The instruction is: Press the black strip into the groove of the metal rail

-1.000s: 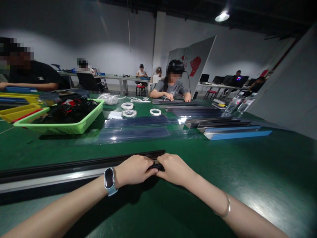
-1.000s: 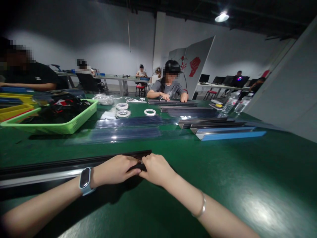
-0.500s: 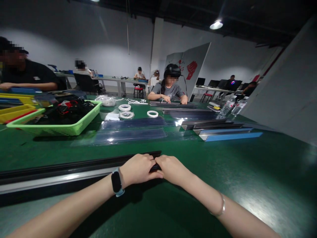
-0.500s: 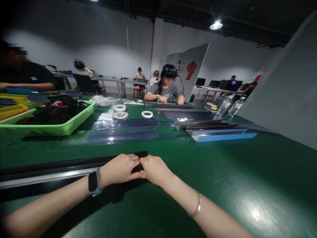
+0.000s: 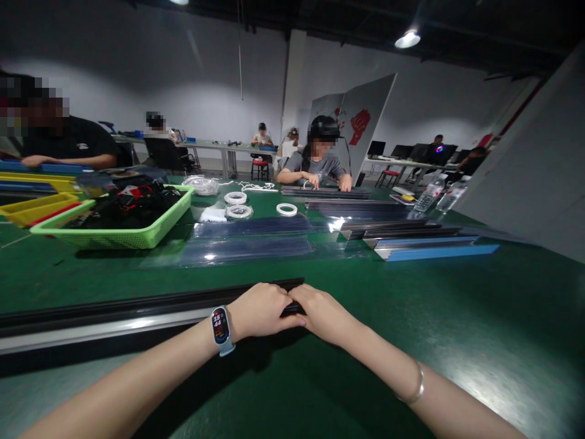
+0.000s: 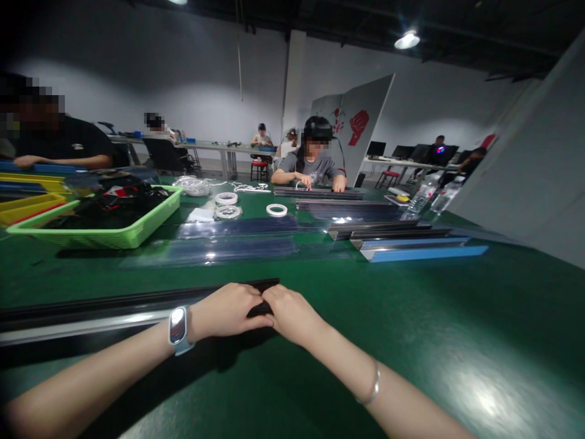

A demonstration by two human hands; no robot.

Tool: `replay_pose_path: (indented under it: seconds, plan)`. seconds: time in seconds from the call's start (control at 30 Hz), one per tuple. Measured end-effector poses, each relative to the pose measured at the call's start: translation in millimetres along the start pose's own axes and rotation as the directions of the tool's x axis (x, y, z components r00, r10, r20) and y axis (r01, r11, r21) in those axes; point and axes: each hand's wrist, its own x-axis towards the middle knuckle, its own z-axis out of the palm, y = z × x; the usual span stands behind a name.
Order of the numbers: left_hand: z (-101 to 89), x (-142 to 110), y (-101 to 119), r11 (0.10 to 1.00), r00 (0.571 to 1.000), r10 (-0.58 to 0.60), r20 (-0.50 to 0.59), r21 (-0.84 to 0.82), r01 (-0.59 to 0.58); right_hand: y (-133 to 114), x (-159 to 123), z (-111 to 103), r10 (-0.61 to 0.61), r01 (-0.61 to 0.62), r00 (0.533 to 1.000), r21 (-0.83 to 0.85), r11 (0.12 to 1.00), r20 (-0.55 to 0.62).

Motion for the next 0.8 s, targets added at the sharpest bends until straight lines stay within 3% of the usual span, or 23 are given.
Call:
replay_pose_path:
  seconds: [0.2, 0.53, 0.8]
  plan:
    - [0.7, 0, 1, 1.000, 1.000, -0.014, -0.008, -0.011, 0.014, 4, 2, -4, -0.005, 0.002, 1.000, 0.102, 0.995, 0.030]
    - [1.9, 0, 1, 1.000, 1.000, -0.025, -0.011, 0.015, 0.025, 6, 4, -15, -0.043, 0.038, 0.994, 0.053, 0.998, 0.103]
    - [1.1, -1, 0, 1.000, 1.000, -0.016, 0.014, 0.008, 0.016, 26, -5, -44, 0.063, -0.091, 0.968, 0.102, 0.991, 0.244]
